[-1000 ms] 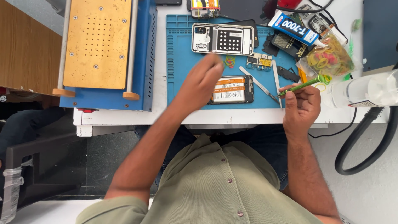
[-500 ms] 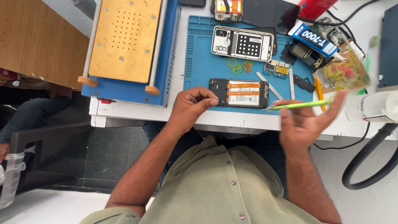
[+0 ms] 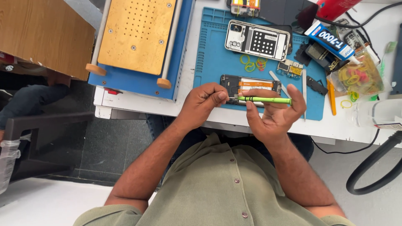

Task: The person uses a green screwdriver to remove screws from a disassembled smartphone on a blue mat. They handle the phone's back cover and internal components, then use a small brush to clean the interior. The person continues to manipulate the phone and tools throughout the clip.

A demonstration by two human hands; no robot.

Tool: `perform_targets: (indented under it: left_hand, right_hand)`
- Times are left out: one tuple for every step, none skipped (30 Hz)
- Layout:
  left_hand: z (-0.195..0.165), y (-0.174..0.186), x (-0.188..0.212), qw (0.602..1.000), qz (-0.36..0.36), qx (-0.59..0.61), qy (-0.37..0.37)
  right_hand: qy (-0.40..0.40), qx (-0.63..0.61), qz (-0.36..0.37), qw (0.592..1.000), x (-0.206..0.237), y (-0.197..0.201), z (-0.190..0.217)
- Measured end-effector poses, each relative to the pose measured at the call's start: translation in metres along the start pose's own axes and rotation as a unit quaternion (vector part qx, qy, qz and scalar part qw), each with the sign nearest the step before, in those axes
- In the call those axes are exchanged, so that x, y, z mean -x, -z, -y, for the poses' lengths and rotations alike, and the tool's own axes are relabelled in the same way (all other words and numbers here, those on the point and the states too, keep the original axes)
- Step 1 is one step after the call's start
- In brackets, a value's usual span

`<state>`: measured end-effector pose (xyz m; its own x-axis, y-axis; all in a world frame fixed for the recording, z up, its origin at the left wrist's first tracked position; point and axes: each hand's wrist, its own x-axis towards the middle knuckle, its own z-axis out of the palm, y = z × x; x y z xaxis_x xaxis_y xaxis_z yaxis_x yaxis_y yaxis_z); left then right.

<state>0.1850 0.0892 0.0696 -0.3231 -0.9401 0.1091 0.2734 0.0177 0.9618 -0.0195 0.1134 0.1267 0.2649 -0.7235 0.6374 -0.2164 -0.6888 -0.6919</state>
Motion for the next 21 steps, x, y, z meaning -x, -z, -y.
perform_targets:
  left_hand:
    - [0.0, 0.0, 0.0, 1.0, 0.001, 0.002, 0.0]
    - [0.001, 0.0, 0.0, 1.0, 0.003, 0.005, 0.0]
    - [0.002, 0.001, 0.0, 1.0, 0.002, 0.003, 0.003]
    - [0.002, 0.001, 0.0, 1.0, 0.0, 0.0, 0.004]
    - [0.002, 0.001, -0.001, 1.0, 0.0, -0.002, 0.006]
    - [0.002, 0.001, -0.002, 1.0, 0.001, 0.0, 0.006]
    - [0.003, 0.002, -0.002, 1.0, 0.001, 0.001, 0.006]
    - [0.003, 0.001, -0.003, 1.0, 0.002, 0.002, 0.005]
    - [0.003, 0.001, -0.004, 1.0, 0.003, -0.003, 0.005]
    - [0.003, 0.001, -0.004, 1.0, 0.004, -0.008, 0.006]
    - [0.004, 0.001, -0.004, 1.0, 0.004, -0.013, 0.007]
    - [0.004, 0.001, -0.004, 1.0, 0.002, -0.009, 0.006]
    - [0.005, 0.001, -0.004, 1.0, 0.001, -0.004, 0.006]
    - [0.005, 0.0, -0.004, 1.0, -0.001, 0.001, 0.006]
    - [0.006, 0.0, -0.003, 1.0, 0.0, 0.003, 0.007]
    - [0.006, 0.0, -0.003, 1.0, 0.001, 0.006, 0.007]
    - [0.007, 0.0, -0.003, 1.0, 0.002, 0.008, 0.008]
    - [0.007, 0.0, -0.003, 1.0, 0.0, 0.004, 0.008]
    - [0.007, 0.0, -0.003, 1.0, -0.002, 0.0, 0.008]
    - [0.006, -0.001, -0.003, 1.0, -0.003, -0.003, 0.009]
    - [0.005, -0.001, -0.004, 1.0, -0.006, -0.018, 0.007]
  right_hand:
    - [0.004, 0.004, 0.004, 1.0, 0.0, -0.001, -0.002]
    - [0.008, 0.007, 0.006, 1.0, 0.0, -0.002, -0.003]
    - [0.013, 0.01, 0.008, 1.0, -0.001, -0.004, -0.004]
    - [0.02, 0.013, 0.01, 1.0, -0.001, -0.004, -0.006]
    - [0.022, 0.014, 0.01, 1.0, -0.001, -0.004, -0.007]
    - [0.022, 0.014, 0.01, 1.0, -0.002, -0.004, -0.007]
    - [0.023, 0.014, 0.011, 1.0, -0.002, -0.004, -0.008]
    - [0.029, 0.018, 0.011, 0.999, -0.003, -0.004, -0.008]
    - [0.034, 0.022, 0.011, 0.999, -0.003, -0.003, -0.008]
    - [0.039, 0.026, 0.012, 0.999, -0.004, -0.003, -0.008]
    - [0.038, 0.027, 0.01, 0.999, -0.004, -0.003, -0.007]
    - [0.036, 0.026, 0.008, 0.999, -0.004, -0.003, -0.007]
    - [0.033, 0.026, 0.007, 0.999, -0.004, -0.003, -0.006]
    - [0.038, 0.03, 0.009, 0.999, -0.004, -0.003, -0.006]
    - [0.043, 0.035, 0.011, 0.998, -0.004, -0.003, -0.006]
    - [0.049, 0.04, 0.013, 0.998, -0.005, -0.002, -0.007]
    - [0.051, 0.045, 0.013, 0.998, -0.005, -0.002, -0.007]
    - [0.054, 0.05, 0.013, 0.997, -0.005, -0.002, -0.008]
    - [0.055, 0.056, 0.013, 0.997, -0.004, -0.002, -0.009]
    - [0.054, 0.056, 0.011, 0.997, -0.003, -0.002, -0.011]
    - [0.053, 0.057, 0.009, 0.997, -0.002, -0.001, -0.012]
